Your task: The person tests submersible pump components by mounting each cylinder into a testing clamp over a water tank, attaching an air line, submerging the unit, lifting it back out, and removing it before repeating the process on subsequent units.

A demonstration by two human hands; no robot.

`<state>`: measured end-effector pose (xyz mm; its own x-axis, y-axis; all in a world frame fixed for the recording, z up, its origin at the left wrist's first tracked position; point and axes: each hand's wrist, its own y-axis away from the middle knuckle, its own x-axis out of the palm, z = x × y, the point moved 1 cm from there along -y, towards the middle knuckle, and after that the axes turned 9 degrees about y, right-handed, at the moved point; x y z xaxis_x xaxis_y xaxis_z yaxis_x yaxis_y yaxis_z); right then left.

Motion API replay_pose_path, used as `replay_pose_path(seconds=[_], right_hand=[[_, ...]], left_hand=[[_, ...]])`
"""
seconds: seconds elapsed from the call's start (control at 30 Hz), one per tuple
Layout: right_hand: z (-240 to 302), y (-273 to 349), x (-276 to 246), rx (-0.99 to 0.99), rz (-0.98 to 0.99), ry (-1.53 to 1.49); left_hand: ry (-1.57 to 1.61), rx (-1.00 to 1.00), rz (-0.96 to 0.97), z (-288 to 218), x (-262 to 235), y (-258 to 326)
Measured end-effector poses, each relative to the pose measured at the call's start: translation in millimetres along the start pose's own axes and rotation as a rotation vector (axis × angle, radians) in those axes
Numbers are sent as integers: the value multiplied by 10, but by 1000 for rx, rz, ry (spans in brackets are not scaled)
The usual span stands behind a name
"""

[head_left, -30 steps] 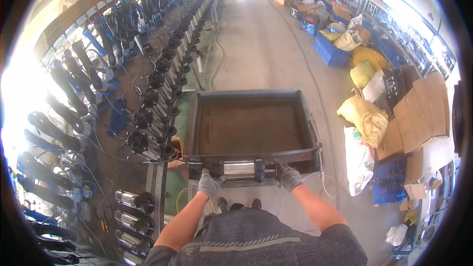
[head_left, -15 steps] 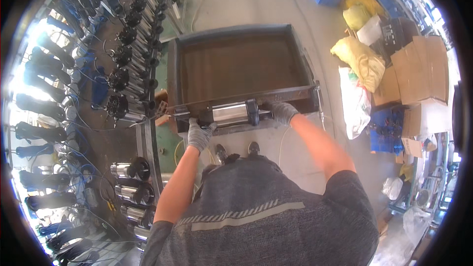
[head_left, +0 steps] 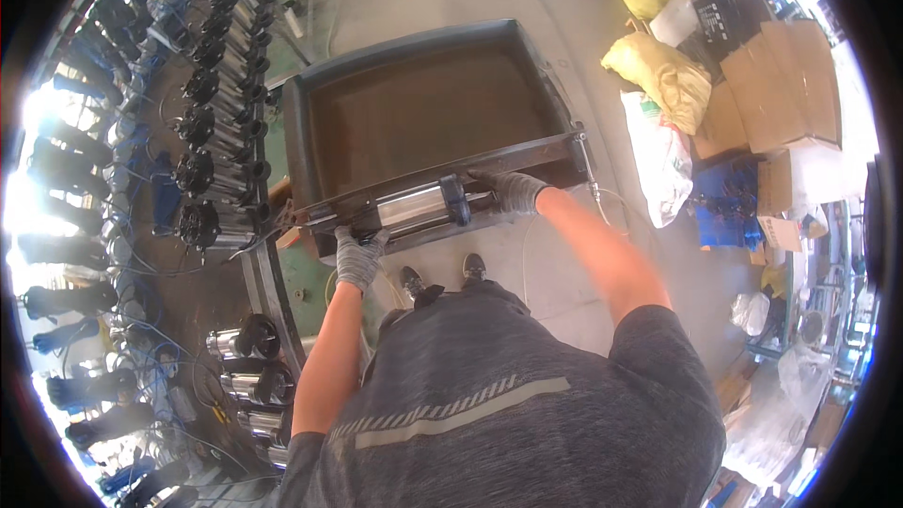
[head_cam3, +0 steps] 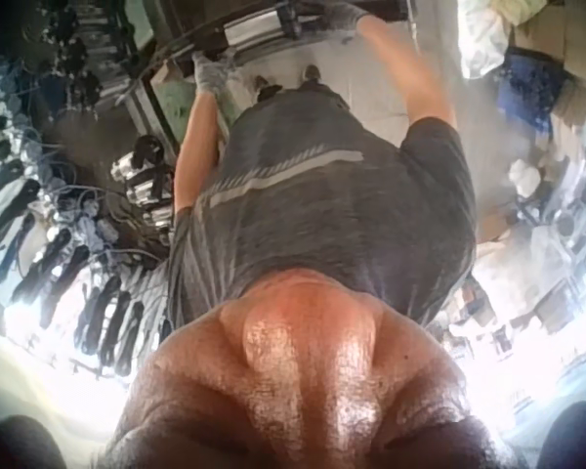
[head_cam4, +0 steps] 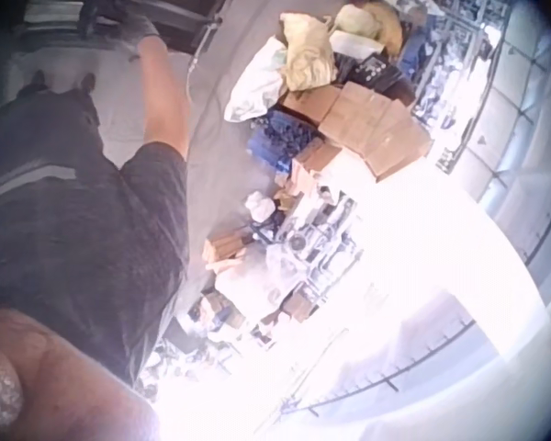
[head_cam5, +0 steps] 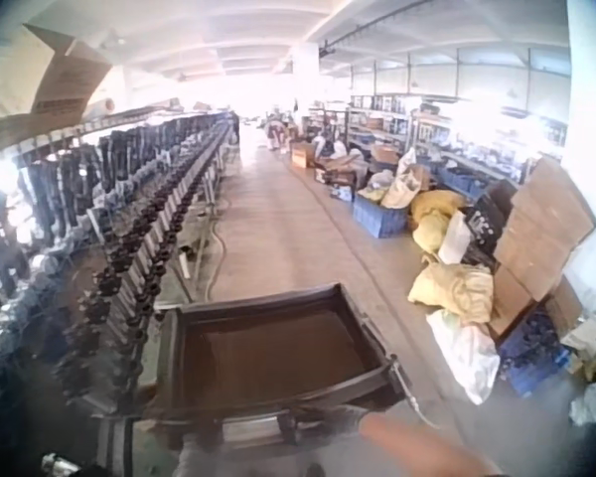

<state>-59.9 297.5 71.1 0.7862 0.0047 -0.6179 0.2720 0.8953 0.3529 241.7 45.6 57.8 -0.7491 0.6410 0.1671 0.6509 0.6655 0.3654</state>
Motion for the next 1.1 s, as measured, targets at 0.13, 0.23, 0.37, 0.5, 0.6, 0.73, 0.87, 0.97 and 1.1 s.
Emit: replay_pose_path(seconds=[0.13, 0.23, 0.37, 0.5, 0.6, 0.73, 0.87, 0.97, 1.1], right_hand=[[-376, 474, -164, 342, -550, 180], [-781, 979, -304, 680, -842, 367], [-1305, 1257, -207, 933, -849, 208], [-1542, 995, -492, 896, -794, 89], [-1514, 636, -797, 834, -776, 3], [-1353, 383, -869, 764, -882, 46], [-1160, 474, -622, 701, -898, 193], [-976, 445, -302, 451, -915, 62], [-736, 410, 135, 295, -796, -161]], left_hand=[[145, 3, -24, -39, 53, 11], [-190, 100, -26, -52, 62, 26], [-252, 77, -16, -91, 41, 29], [-235, 67, -20, -138, 56, 59], [-242, 70, -14, -145, 76, 58], [-168, 94, -4, -116, 66, 44], [-282, 45, -28, -126, 30, 38], [-250, 69, -2, -156, 32, 38], [-281, 52, -16, -181, 40, 35]])
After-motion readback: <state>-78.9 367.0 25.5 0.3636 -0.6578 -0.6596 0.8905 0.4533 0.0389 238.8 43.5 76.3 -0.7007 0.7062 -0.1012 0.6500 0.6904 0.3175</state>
